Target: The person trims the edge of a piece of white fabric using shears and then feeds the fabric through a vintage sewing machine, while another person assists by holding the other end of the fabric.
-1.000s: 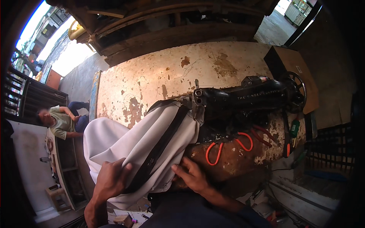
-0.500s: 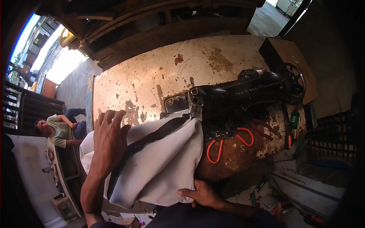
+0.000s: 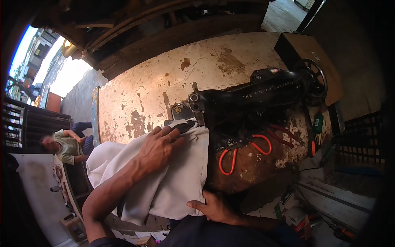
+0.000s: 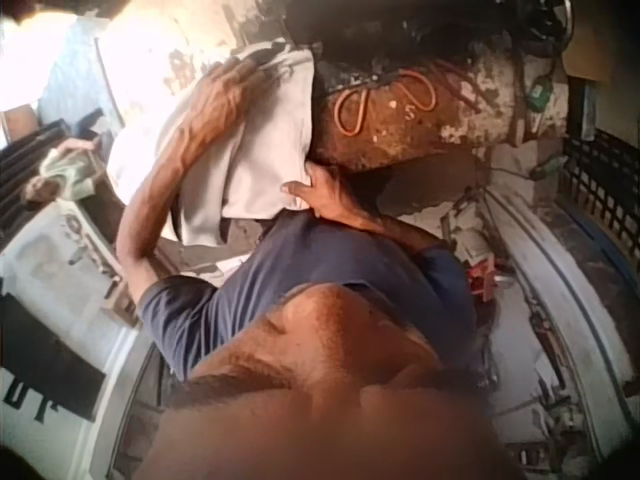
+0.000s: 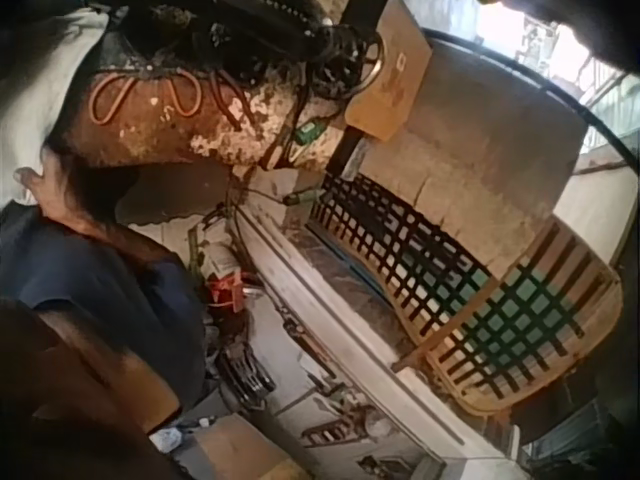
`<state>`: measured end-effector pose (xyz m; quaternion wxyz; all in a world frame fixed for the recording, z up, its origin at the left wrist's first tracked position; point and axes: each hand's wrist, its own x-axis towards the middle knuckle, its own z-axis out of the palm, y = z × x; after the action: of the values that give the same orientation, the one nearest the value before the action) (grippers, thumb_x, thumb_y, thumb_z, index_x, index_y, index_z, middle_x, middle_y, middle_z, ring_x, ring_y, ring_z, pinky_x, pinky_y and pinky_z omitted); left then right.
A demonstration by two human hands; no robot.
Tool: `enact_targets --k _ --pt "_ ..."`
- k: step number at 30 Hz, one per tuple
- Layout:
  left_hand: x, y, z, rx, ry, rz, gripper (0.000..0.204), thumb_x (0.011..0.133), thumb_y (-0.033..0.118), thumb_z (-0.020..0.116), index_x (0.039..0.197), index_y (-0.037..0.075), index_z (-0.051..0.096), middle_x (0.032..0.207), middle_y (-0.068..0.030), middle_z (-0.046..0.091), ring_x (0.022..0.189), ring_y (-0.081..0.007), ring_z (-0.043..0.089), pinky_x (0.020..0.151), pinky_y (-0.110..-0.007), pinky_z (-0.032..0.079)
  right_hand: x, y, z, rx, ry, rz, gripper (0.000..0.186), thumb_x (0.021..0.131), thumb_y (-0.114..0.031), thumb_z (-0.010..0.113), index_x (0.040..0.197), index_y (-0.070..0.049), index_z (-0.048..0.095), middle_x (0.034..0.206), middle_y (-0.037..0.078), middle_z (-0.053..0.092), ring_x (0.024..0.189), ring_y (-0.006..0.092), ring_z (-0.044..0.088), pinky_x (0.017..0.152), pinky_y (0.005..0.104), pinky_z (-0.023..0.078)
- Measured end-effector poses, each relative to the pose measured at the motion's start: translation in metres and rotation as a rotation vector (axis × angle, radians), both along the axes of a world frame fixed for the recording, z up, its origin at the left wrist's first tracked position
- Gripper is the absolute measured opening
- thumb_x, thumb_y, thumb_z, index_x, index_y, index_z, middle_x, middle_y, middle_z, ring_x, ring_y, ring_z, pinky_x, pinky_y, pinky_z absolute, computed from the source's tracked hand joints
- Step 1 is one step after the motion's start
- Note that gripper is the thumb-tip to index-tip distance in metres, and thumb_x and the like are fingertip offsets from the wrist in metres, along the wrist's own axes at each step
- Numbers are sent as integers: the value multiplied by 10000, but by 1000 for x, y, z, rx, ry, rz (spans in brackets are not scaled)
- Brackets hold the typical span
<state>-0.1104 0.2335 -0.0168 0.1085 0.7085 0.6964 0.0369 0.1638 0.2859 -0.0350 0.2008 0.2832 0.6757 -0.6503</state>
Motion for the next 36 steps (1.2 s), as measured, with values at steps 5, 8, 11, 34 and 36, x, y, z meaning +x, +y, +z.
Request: enact_targets --k 5,8,11,34,36 --pt "18 6 17 42 -3 42 364 881 128 615 1237 122 693 1146 -102 615 1105 -306 621 921 -434 517 2 2 -18 519 418 -161 571 1008 -376 742 1368 41 591 1069 200 735 921 167 744 810 351 594" --pt "17 6 17 36 -45 92 390 881 112 622 1268 135 670 1132 -108 607 1104 -319 626 903 -453 550 -35 16 -11 52 440 -760 433 1052 -253 694 1370 17 577 1046 103 713 949 93 671 829 283 548" --pt "10 4 16 44 -84 97 448 881 115 628 1326 166 659 1133 -110 607 1090 -318 638 863 -455 576 -46 34 -29 110 319 -472 288 1066 -216 670 1260 -5 637 906 39 675 831 56 600 752 250 501" --pt "32 18 -12 41 77 -99 498 989 228 525 1461 89 598 1560 -103 548 1496 -288 441 1184 -491 367 -34 13 -30 207 275 -499 268 1106 -253 604 985 -16 642 701 -46 461 666 30 392 594 240 360" --pt "33 16 -15 34 85 -106 531 995 232 516 1505 89 556 1566 -97 546 1527 -283 412 1213 -499 342 -34 18 -21 100 239 -505 267 1107 -254 602 993 -17 650 744 -52 498 695 27 418 633 229 376"
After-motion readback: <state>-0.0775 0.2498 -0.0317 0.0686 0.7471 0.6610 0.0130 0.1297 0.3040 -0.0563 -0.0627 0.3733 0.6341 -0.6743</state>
